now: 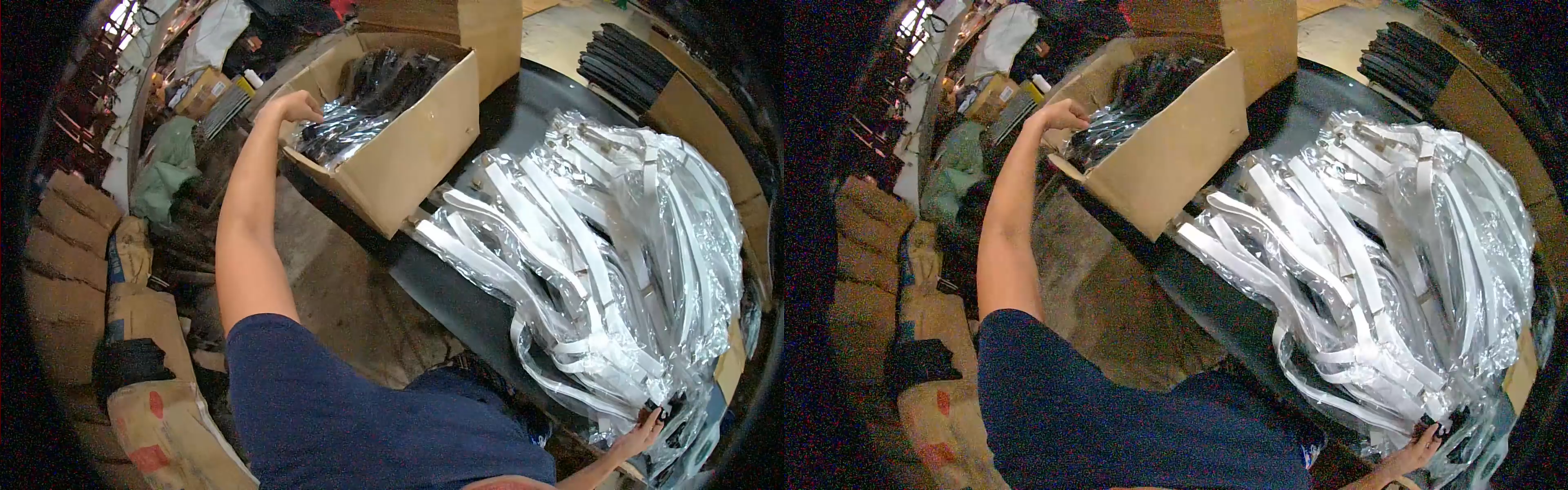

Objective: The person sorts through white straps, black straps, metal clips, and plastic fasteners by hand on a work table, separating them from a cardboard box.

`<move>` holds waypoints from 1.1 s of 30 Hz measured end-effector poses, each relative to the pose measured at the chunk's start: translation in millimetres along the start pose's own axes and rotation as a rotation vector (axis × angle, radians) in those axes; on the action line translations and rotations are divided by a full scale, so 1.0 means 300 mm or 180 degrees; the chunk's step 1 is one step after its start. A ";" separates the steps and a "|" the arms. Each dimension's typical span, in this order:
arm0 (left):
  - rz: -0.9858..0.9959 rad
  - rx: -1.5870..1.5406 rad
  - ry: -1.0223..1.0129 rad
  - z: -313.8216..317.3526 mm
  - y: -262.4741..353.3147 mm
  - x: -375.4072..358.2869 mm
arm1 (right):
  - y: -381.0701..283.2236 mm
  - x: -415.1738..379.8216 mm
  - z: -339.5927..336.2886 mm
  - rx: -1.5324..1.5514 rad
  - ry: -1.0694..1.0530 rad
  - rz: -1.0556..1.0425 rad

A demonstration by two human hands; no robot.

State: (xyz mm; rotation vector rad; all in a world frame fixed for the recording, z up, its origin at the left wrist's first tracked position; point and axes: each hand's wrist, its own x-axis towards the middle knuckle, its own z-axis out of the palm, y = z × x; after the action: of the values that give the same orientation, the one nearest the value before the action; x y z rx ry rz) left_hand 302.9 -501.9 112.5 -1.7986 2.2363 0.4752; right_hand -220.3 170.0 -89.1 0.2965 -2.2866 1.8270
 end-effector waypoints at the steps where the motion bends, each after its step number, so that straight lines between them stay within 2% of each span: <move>1: -0.0092 0.0053 0.0000 0.004 0.035 -0.007 | 0.002 0.000 -0.004 -0.0024 0.0012 -0.0011; 2: -0.0072 0.0043 -0.0016 0.011 0.072 -0.013 | 0.013 0.006 -0.014 0.0011 -0.0033 -0.0052; 4: -0.0521 0.0725 -0.0360 0.024 0.118 -0.011 | 0.078 0.036 -0.048 0.0032 -0.0077 -0.0108; 6: -0.0564 0.0750 -0.0512 0.039 0.090 0.064 | 0.154 0.068 -0.071 0.0347 0.0166 0.0418; 8: -0.0710 0.0626 -0.0551 0.048 0.084 0.102 | 0.169 0.071 -0.083 0.0268 0.0112 0.0416; 9: -0.0475 0.0353 -0.0286 0.060 0.077 0.102 | 0.147 0.066 -0.078 0.0182 0.0040 0.0424; 12: -0.0294 0.0370 0.0068 0.069 0.069 0.107 | 0.083 0.054 -0.038 0.0249 0.0183 0.0662; 14: -0.0409 0.0403 -0.0018 0.065 0.073 0.096 | 0.122 0.067 -0.048 0.0229 0.0046 0.0528; 17: -0.0238 0.0101 0.0071 0.063 0.074 0.082 | 0.091 0.058 -0.028 0.0223 0.0149 0.0729; 20: -0.0368 0.0274 -0.0323 0.046 0.081 0.093 | 0.058 0.047 -0.004 0.0273 0.0290 0.0586; 21: -0.0375 0.0269 -0.0324 0.052 0.068 0.103 | 0.097 0.064 -0.034 0.0215 0.0044 0.0530; 23: -0.0196 -0.0728 0.0304 0.071 0.026 0.133 | 0.141 0.077 -0.061 0.0155 -0.0193 0.0476; 24: -0.0187 -0.0729 0.0300 0.067 0.022 0.132 | 0.144 0.075 -0.061 0.0241 -0.0188 0.0538; 26: 0.0061 -0.1711 0.0542 0.056 0.006 0.126 | 0.140 0.069 -0.058 0.0324 -0.0183 0.0598; 27: 0.0272 -0.2525 0.0378 0.047 0.010 0.103 | 0.110 0.053 -0.036 0.0310 -0.0027 0.0685; 28: 0.0263 -0.2527 0.0374 0.037 0.017 0.084 | 0.092 0.045 -0.025 0.0292 0.0123 0.0772; 31: 0.1041 -0.4595 0.1063 0.015 0.059 0.029 | 0.081 0.045 -0.026 0.0277 0.0075 0.0953; 33: 0.1230 -0.4821 0.1116 0.000 0.041 0.030 | 0.040 0.028 0.003 0.0271 0.0161 0.0934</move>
State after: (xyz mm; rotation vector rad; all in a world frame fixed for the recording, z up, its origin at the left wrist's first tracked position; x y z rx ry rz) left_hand 288.9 -507.6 110.4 -1.8958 2.5910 2.6336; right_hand -231.8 171.4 -98.2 -0.0781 -2.3219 2.0442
